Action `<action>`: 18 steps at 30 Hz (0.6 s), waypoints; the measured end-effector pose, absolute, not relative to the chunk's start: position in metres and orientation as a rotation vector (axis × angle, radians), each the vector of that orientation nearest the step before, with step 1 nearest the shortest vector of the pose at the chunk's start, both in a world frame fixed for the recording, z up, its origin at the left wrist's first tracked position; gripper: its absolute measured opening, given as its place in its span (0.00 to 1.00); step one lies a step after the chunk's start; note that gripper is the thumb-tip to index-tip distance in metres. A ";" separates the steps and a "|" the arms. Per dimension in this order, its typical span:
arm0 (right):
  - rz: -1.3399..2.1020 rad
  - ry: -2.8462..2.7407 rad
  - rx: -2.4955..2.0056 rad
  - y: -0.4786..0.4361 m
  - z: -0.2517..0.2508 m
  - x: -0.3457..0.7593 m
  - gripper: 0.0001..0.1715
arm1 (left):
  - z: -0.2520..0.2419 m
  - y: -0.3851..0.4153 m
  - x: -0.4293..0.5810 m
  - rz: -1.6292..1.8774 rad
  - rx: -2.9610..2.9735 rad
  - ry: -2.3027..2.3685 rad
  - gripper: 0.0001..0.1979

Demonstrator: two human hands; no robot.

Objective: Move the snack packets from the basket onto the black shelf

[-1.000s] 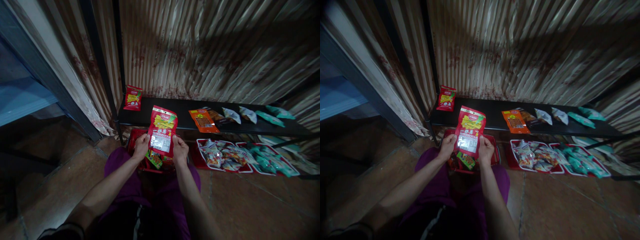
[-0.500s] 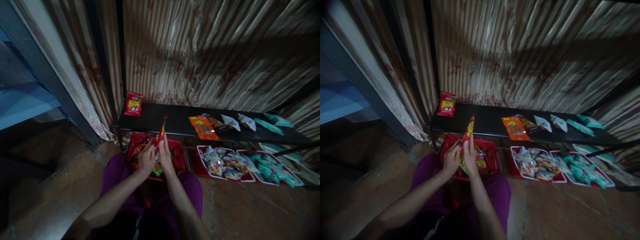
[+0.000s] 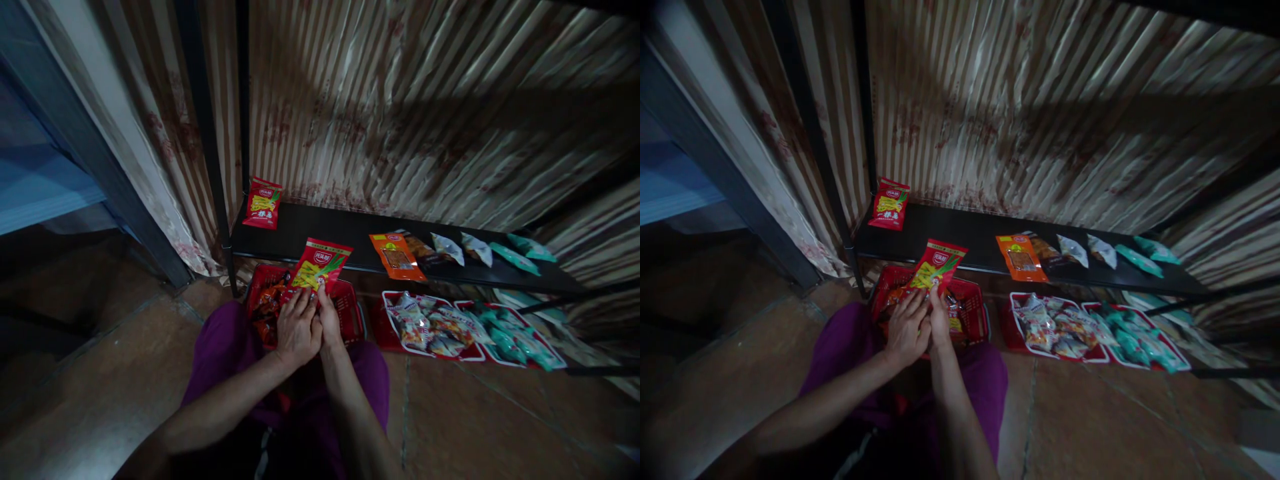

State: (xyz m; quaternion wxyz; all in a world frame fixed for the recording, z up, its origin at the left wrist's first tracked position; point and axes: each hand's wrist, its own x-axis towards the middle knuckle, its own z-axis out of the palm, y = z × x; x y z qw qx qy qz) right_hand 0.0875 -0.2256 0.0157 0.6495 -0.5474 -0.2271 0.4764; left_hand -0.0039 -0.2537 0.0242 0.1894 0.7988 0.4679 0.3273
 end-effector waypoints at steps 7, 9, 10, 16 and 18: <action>1.126 -0.314 -1.217 -0.222 0.019 0.093 0.24 | 0.015 -0.239 -0.010 1.037 2.189 1.137 0.18; 1.133 -0.286 -1.141 -0.219 0.019 0.092 0.21 | 0.012 -0.233 -0.013 1.032 2.186 1.116 0.17; 1.149 -0.278 -1.098 -0.217 0.019 0.092 0.21 | 0.011 -0.230 -0.015 1.027 2.188 1.109 0.17; 1.349 -0.233 -0.962 -0.202 0.017 0.098 0.20 | 0.000 -0.216 -0.025 1.088 2.179 1.100 0.19; 1.372 -0.227 -0.969 -0.196 0.019 0.101 0.20 | -0.005 -0.207 -0.028 1.137 2.097 1.185 0.20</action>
